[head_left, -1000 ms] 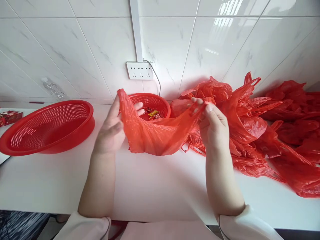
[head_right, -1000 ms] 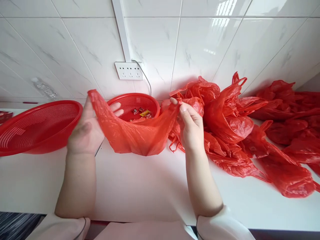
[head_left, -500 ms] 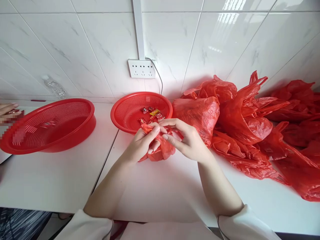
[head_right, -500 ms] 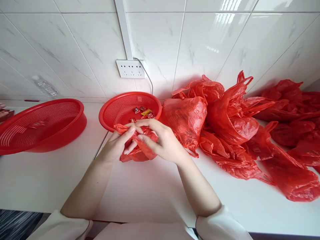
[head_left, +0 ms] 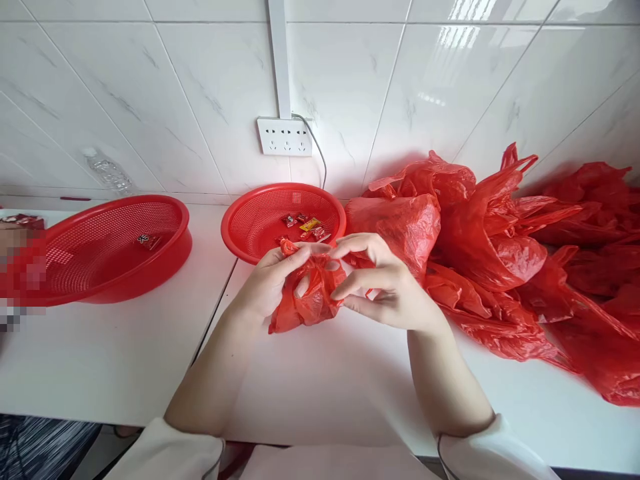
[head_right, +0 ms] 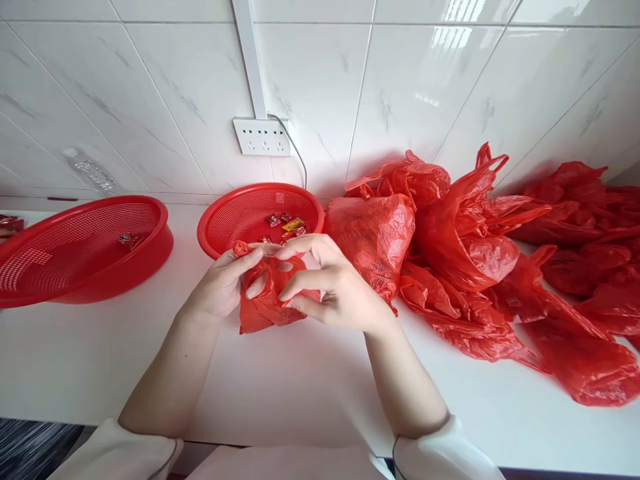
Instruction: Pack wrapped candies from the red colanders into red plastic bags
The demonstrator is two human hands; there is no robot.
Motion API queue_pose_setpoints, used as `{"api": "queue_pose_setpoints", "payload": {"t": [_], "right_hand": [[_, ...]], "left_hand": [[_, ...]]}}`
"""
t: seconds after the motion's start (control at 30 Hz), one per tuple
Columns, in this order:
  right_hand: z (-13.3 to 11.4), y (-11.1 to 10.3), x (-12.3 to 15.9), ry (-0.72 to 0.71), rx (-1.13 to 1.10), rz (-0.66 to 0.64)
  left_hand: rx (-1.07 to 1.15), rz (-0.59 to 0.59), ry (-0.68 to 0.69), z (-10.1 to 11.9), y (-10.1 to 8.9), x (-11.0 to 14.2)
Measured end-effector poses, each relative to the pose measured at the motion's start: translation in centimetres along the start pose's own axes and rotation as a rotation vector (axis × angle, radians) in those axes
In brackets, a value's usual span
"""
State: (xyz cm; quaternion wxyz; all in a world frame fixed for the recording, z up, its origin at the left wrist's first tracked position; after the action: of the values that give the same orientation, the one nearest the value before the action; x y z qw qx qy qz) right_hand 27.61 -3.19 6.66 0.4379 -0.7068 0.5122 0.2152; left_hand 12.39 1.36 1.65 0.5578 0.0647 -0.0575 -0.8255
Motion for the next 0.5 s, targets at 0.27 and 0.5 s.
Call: {"api": "queue_pose_setpoints", "payload": {"t": [0.27, 0.5], "right_hand": [[4.5, 3.4, 0.8, 0.452, -0.514, -0.026], [6.3, 4.3, 1.2, 0.536, -0.494, 0.032]], "left_hand": [[-0.729, -0.115, 0.480, 3.2, 1.8, 2.5], [-1.112, 0.208, 1.033, 4.7, 2.6, 3.5]]}}
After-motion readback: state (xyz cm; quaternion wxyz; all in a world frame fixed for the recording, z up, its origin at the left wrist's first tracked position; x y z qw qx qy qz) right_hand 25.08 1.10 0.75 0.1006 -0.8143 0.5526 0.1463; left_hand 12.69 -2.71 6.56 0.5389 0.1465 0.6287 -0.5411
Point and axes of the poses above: each hand's wrist, its own x-axis away from the middle knuckle, its own y-axis out of the palm, z = x × y, the point moved 7 cm from there along -x, towards the middle knuckle, and after that the axes turned 8 degrees about z, right-handed, at the moved point
